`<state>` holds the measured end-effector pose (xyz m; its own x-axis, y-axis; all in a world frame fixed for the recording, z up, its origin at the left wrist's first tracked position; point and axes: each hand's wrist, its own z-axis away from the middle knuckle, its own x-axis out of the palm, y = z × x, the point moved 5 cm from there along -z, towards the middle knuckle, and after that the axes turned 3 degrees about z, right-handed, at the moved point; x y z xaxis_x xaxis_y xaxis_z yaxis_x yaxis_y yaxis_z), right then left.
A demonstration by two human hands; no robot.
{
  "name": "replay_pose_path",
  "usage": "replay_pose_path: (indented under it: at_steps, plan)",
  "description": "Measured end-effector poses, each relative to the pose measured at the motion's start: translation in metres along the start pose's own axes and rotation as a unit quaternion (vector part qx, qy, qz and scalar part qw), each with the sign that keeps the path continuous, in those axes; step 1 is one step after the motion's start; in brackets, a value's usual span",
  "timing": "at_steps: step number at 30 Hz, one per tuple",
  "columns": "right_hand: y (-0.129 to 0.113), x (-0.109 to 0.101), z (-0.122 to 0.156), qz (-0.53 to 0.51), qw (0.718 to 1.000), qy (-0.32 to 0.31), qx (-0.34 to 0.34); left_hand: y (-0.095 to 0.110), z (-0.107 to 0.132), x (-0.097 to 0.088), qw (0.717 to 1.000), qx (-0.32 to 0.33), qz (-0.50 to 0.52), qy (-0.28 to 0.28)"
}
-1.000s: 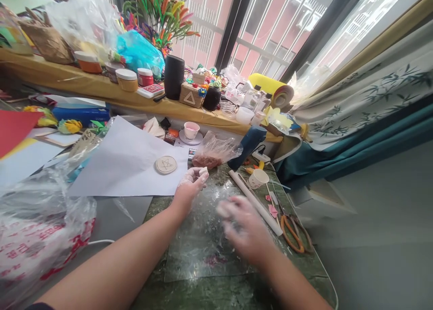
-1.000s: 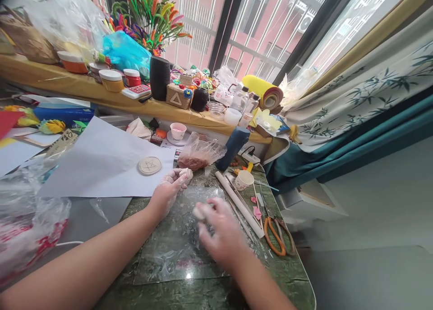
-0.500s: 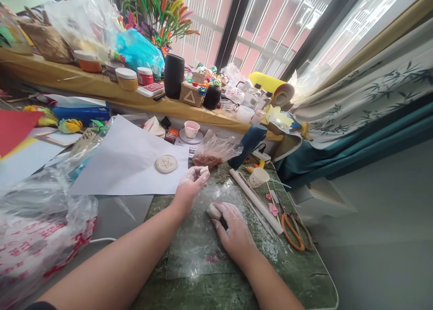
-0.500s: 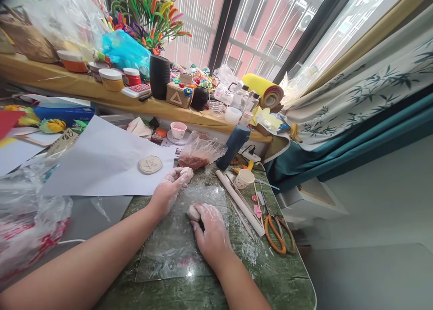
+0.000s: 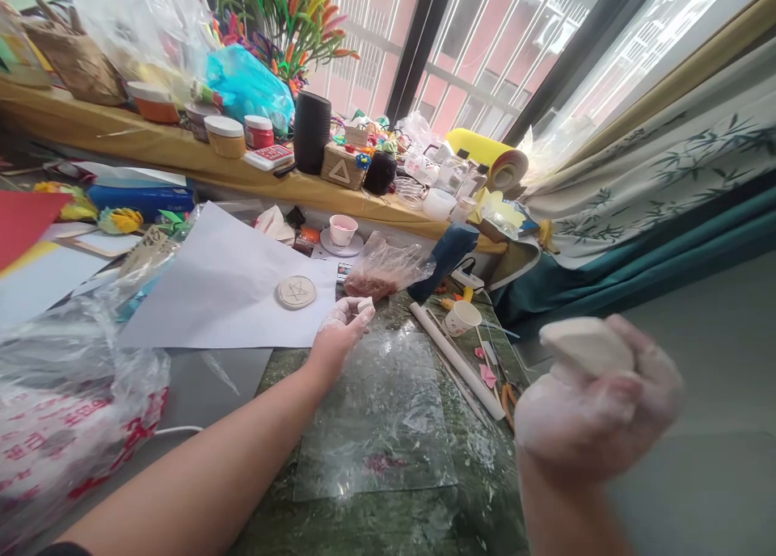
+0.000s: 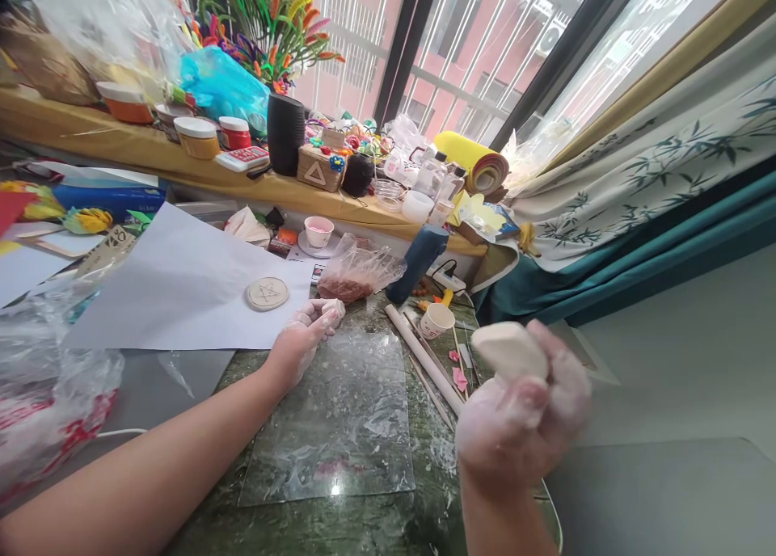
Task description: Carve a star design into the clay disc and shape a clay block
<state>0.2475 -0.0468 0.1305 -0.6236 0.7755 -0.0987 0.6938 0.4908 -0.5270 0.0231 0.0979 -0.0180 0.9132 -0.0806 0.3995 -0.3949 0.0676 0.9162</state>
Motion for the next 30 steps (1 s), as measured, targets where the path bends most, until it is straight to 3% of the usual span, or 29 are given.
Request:
replay_pose_path:
  at_steps: [1,2,4,5,9,15,18,21,23,25,26,28,30]
  plan:
    - [-0.005,0.005,0.013,0.033,0.996,-0.04,-0.077,0.0,0.0,0.0,1.0,0.001,0.001,0.001]
    - [-0.006,0.018,0.031,0.058,0.98,-0.13,-0.136,0.0,0.0,0.0,1.0,0.001,0.003,0.003]
    - [0.003,0.041,0.069,0.079,0.945,-0.279,-0.151,-0.001,-0.001,0.0,1.0,0.001,0.004,0.008]
    - [0.012,0.05,0.086,0.097,0.931,-0.331,-0.122,-0.002,-0.001,-0.001,1.0,0.001,0.003,0.009]
    - [0.04,0.06,0.116,0.143,0.93,-0.339,0.015,-0.005,-0.003,-0.001,1.0,0.01,-0.003,0.0]
    - [0.042,0.079,0.136,0.146,0.885,-0.441,-0.001,-0.003,-0.001,0.001,1.0,0.001,0.013,0.006]
    - [0.042,0.079,0.143,0.109,0.896,-0.431,0.016,-0.001,0.0,0.002,1.0,0.0,0.012,0.008]
    - [0.051,0.072,0.139,0.072,0.918,-0.368,0.132,0.0,0.0,0.002,1.0,0.0,0.012,0.008]
    - [0.059,0.066,0.126,0.045,0.901,-0.343,0.261,0.0,0.001,0.001,1.0,0.0,0.013,0.008]
    - [0.055,0.062,0.099,0.012,0.871,-0.358,0.336,0.001,0.001,0.001,1.0,-0.003,0.013,0.007]
    - [0.048,0.059,0.079,-0.004,0.869,-0.365,0.335,0.001,0.002,0.001,1.0,-0.004,0.014,0.007]
    - [0.027,0.045,0.028,0.022,0.924,-0.29,0.246,0.002,0.002,0.001,1.0,-0.003,0.012,0.007]
    - [0.001,0.021,-0.012,0.005,0.989,-0.092,0.116,0.004,0.002,0.002,1.0,-0.001,0.008,0.005]
